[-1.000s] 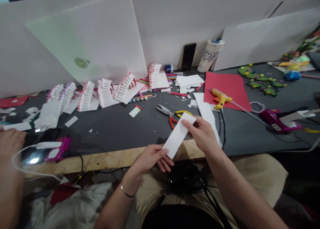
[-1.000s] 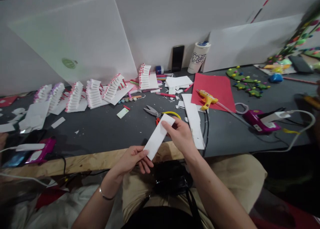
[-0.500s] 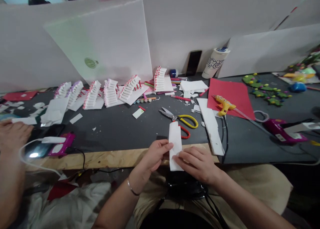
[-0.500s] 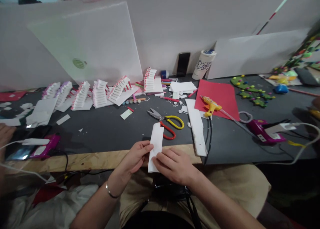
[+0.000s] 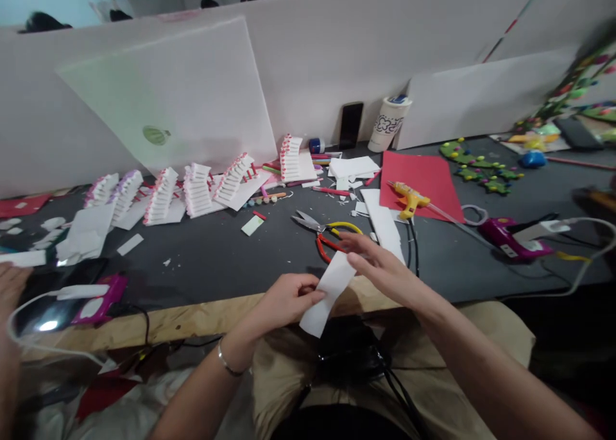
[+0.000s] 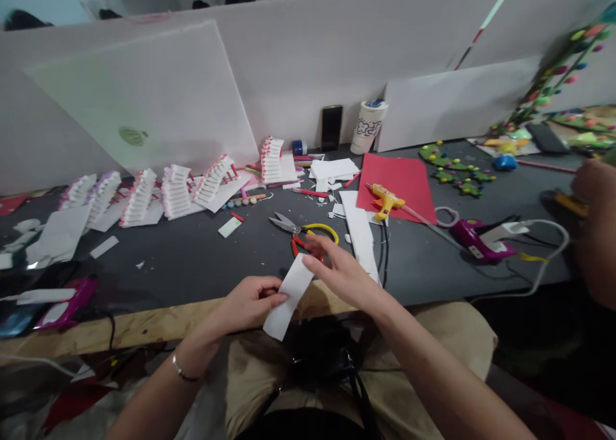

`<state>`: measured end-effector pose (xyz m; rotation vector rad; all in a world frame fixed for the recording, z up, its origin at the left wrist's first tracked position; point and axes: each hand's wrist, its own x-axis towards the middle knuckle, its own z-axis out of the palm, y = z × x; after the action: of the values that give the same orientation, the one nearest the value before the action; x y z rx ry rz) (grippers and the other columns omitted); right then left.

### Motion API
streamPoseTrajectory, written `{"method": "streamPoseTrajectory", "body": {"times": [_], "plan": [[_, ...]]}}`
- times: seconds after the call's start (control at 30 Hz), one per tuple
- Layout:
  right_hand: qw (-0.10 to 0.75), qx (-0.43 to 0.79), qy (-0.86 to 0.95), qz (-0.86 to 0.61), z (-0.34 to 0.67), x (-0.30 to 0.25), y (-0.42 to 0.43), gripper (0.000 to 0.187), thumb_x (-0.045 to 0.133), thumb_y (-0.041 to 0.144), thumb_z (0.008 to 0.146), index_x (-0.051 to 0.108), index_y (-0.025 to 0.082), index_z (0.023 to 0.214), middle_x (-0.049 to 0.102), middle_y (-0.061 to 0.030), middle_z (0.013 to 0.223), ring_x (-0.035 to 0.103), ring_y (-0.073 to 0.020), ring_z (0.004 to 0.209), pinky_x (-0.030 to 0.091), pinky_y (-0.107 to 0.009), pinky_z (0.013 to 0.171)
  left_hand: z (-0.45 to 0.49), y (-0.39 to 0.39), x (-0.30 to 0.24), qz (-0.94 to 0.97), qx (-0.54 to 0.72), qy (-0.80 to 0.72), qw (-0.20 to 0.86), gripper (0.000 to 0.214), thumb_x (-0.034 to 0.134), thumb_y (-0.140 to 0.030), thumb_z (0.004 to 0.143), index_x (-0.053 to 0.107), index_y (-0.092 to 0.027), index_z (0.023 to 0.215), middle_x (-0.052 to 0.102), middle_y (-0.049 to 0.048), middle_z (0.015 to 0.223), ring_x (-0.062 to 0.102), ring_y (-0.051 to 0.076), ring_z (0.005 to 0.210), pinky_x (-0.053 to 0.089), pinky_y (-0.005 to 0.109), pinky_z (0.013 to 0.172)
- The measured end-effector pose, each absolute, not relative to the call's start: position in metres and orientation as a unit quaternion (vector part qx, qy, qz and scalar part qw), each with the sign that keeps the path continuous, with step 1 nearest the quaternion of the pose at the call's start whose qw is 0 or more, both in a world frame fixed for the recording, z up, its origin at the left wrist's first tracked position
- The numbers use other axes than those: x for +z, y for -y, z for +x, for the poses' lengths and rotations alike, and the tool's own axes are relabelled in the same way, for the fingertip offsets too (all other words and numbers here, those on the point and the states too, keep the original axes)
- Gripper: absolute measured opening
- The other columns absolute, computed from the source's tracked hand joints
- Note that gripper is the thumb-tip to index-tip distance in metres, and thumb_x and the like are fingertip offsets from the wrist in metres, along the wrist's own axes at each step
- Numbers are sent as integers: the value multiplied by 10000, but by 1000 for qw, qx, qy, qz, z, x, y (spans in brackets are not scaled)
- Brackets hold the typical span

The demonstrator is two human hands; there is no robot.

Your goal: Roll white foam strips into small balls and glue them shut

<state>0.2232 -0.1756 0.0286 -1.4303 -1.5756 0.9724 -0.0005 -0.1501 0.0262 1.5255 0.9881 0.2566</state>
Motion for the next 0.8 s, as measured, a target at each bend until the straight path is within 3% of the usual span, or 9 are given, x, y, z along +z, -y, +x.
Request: {"method": "streamPoseTrajectory", "body": {"times": [0.13,0.23,0.37,0.47,0.57,0.67,0.73,0.8], "plan": [[330,518,569,-547,222,25,166,321,629,479,785,649,177,892,621,-16,731,516,-116,593,400,-239,514,1,150,27,672,123,-423,595,258,604,-376,794,676,-134,845,638,15,722,501,116,613,347,190,523],[353,538,536,-546,217,23,168,321,653,498,743,590,184,737,506,34,594,417,-91,522,327,-232,482,6,153,20,631,171,-429,623,329,633,-470,776,627,-141,799,642,18,704,536,112,586,373,187,513],[377,525,526,-553,213,20,170,326,652,504,733,588,185,733,497,41,586,415,-92,529,324,-233,492,18,158,10,522,193,-431,710,524,637,-656,718,561,-166,887,677,43,694,609,143,514,440,216,475],[368,487,556,-565,218,21,171,295,628,480,763,608,185,764,537,31,611,444,-100,542,358,-236,507,21,158,9,511,186,-443,713,555,655,-677,691,567,-168,895,688,46,690,573,127,435,420,213,421],[362,410,616,-567,225,29,170,305,622,445,788,653,192,955,675,-35,853,551,-135,658,441,-263,593,19,154,15,553,163,-445,685,467,635,-618,745,600,-166,854,679,26,676,541,115,439,387,206,418],[326,322,711,-534,228,39,165,384,662,437,774,665,226,1095,701,-71,1065,624,-194,860,477,-308,732,18,149,24,646,138,-424,620,382,601,-533,804,633,-155,759,623,-5,616,486,100,484,324,189,440],[262,294,764,-511,227,44,159,275,686,417,756,724,251,972,731,-47,926,639,-208,825,463,-307,709,19,145,31,709,125,-407,562,367,594,-483,819,622,-150,668,556,-25,565,436,93,509,277,185,450],[198,296,787,-504,225,46,154,125,689,368,750,749,266,789,711,-13,718,616,-184,665,414,-282,601,17,139,37,749,113,-393,521,345,611,-442,809,612,-151,624,524,-33,550,419,93,527,256,186,459]]}}
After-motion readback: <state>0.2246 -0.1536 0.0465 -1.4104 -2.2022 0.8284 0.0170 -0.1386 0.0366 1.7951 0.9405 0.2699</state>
